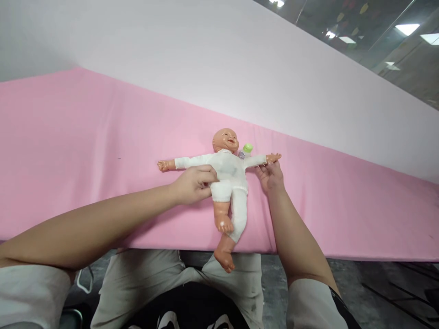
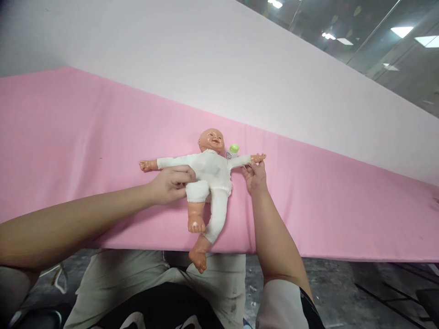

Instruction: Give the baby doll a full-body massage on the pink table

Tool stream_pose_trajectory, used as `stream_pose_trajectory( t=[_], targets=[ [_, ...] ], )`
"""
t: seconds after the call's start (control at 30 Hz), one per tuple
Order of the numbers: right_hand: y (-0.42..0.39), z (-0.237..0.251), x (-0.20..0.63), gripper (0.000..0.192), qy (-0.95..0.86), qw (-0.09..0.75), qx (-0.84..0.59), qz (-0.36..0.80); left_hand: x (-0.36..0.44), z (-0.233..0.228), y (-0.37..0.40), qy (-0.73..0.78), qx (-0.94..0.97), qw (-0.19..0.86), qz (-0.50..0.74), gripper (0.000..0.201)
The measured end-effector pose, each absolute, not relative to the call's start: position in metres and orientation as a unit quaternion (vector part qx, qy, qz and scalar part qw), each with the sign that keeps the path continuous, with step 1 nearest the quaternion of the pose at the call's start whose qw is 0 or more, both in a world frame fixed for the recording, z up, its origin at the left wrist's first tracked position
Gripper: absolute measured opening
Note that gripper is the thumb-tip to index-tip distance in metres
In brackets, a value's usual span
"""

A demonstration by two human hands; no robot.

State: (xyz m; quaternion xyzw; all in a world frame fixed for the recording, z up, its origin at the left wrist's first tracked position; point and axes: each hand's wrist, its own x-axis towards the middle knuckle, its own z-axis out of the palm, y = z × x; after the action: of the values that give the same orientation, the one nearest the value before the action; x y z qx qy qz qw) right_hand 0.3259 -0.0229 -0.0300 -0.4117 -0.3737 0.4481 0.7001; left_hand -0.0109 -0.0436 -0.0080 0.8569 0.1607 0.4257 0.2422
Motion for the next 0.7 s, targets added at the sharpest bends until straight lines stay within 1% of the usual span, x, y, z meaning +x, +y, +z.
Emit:
stream_pose_trajectory(
  t=[0.1,0.13,0.17,0.23,0.33,0.43,0.53,0.63,0.7],
  targets=[
    [-0.025,-0.029,0.299,0.094,-0.514,0.659,-0.384,0.393,-0.011,-0.013,-0.027,0.239,0.838,0.234,0.431,0.012],
    [-0.027,-0.029,0.29,0.104,-0.569,0.627,-0.383,0.369,-0.011,-0.015,-0.021,0.263,0.831,0.237,0.43,0.011],
    [-0.029,-0.028,0.281,0.108,-0.626,0.586,-0.388,0.338,-0.011,-0.018,-0.015,0.284,0.823,0.244,0.426,0.011],
    [-0.033,-0.026,0.266,0.105,-0.728,0.481,-0.416,0.257,-0.011,-0.023,-0.006,0.318,0.809,0.271,0.413,0.012],
    [-0.039,-0.021,0.255,0.09,-0.807,0.329,-0.465,0.154,-0.012,-0.027,0.003,0.338,0.798,0.313,0.389,0.017],
    [-0.041,-0.018,0.252,0.083,-0.818,0.24,-0.508,0.12,-0.012,-0.029,0.006,0.344,0.794,0.324,0.382,0.022],
    [-0.041,-0.017,0.252,0.081,-0.816,0.215,-0.524,0.113,-0.011,-0.029,0.006,0.344,0.797,0.314,0.384,0.021],
    [-0.041,-0.019,0.252,0.077,-0.818,0.253,-0.504,0.115,-0.011,-0.023,0.0,0.325,0.801,0.301,0.403,0.017],
    [-0.041,-0.021,0.254,0.08,-0.805,0.299,-0.499,0.116,-0.011,-0.016,-0.01,0.299,0.812,0.284,0.413,0.014]
  ],
)
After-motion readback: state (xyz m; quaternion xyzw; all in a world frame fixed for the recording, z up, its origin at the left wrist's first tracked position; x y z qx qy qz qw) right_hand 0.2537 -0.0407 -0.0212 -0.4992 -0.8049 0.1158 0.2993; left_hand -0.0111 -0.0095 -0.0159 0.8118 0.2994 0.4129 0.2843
